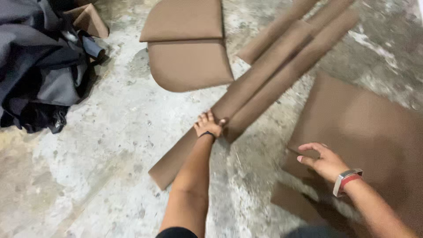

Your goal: The person arranges brown foam cutouts on the floor, fitting shaped pieces together into a pattern and aligning rolled foam strips beside them. They then walk to a workbench, pick up a small red box and a metal part, and carry them across the workshop.

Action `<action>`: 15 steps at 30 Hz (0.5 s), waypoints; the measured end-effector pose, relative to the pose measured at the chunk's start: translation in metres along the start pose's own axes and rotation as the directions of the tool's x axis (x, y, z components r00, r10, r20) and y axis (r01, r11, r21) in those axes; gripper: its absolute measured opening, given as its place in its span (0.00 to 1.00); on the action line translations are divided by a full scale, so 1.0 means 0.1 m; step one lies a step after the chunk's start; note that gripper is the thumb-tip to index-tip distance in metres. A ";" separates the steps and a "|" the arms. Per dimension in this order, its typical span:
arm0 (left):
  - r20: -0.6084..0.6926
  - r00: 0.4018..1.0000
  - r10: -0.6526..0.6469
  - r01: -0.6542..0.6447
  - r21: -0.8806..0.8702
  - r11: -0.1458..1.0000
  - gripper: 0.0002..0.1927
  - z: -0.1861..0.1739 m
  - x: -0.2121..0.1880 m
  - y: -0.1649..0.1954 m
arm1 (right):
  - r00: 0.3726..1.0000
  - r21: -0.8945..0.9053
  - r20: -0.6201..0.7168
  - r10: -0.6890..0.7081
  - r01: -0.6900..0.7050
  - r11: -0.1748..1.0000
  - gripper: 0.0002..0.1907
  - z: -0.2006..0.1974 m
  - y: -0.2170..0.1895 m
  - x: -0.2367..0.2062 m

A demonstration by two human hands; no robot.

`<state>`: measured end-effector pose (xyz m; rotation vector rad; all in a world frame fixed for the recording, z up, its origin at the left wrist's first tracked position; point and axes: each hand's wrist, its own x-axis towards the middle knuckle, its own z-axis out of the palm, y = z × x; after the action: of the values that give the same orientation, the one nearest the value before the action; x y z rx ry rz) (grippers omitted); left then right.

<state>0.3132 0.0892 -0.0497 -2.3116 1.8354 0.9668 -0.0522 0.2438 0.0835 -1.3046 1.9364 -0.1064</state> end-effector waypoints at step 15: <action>0.239 0.956 -0.172 0.184 -0.030 0.982 0.53 -0.22 1.24 -0.37 | 0.943 -0.024 -0.071 -0.324 0.323 0.946 0.35 0.89 -2.34 3.06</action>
<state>0.3696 -0.0164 -0.1044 -2.2283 1.5017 1.2131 0.1299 -0.0858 -0.0385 -1.6397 1.7682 -0.3114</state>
